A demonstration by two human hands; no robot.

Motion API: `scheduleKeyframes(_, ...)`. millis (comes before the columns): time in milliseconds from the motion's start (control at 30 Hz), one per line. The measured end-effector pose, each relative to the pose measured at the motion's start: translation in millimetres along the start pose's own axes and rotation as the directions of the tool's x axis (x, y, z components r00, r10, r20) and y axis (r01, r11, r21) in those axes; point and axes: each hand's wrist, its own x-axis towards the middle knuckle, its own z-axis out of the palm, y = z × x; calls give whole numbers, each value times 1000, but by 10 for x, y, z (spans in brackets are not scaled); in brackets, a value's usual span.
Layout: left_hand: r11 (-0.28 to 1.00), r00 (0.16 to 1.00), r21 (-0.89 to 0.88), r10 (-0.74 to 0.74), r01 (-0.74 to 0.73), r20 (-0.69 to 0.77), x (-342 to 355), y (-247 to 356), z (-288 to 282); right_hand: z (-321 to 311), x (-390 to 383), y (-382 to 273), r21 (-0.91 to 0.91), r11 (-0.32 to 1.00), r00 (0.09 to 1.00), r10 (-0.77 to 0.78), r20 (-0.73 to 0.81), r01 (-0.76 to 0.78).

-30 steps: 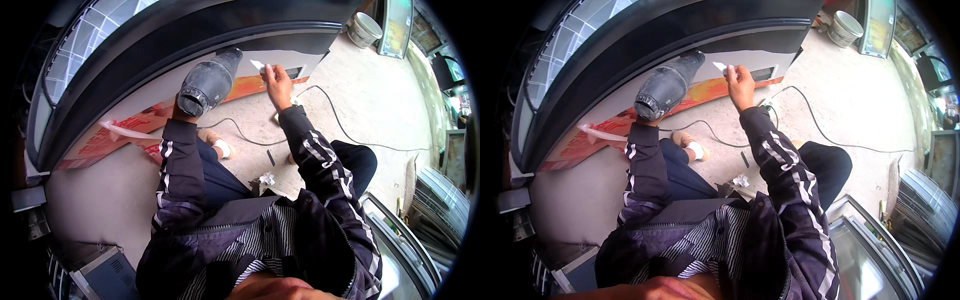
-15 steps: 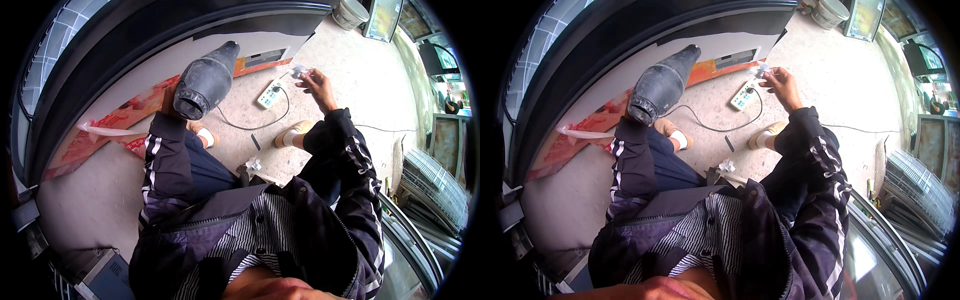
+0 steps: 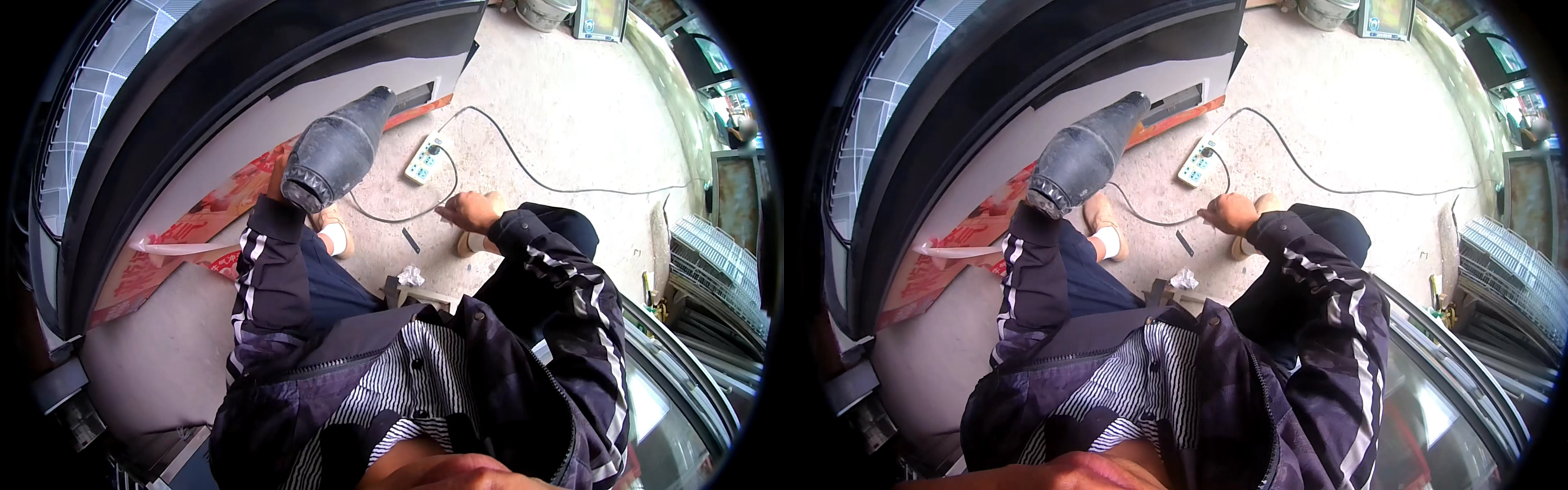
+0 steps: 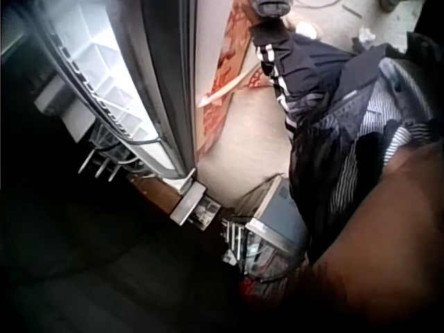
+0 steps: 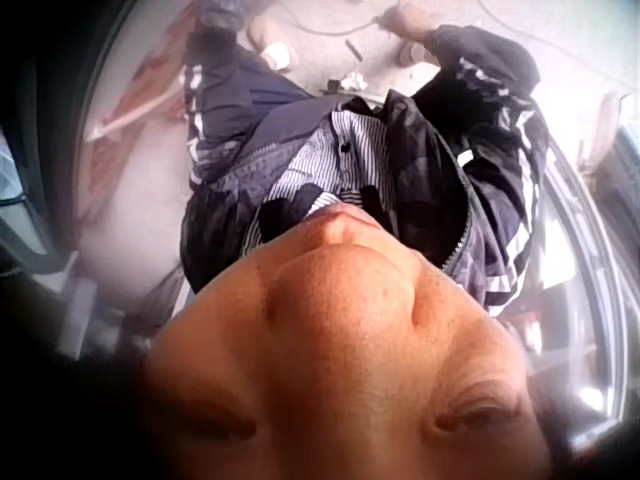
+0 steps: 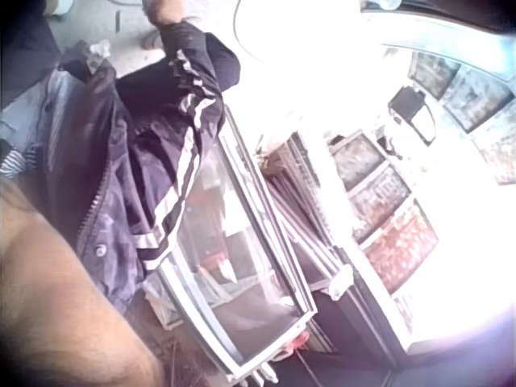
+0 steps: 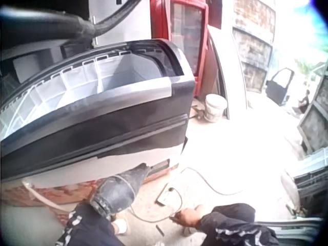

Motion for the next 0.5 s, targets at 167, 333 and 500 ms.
scheduleKeyframes(167, 1000, 1000, 6, 10, -10, 18, 52, 55, 78, 618, 116, 380, 139, 976, 985, -168, -25, 170)
scheduleKeyframes(333, 999, 1000, 24, 24, -24, 11, 32, 65, 79, 551, -13, 26, 151, 987, 954, -99, 284, 58)
scheduleKeyframes(500, 997, 998, 27, 66, -66, -6, 96, 81, 129, 666, -117, -179, 57, 998, 996, -7, 87, 2)
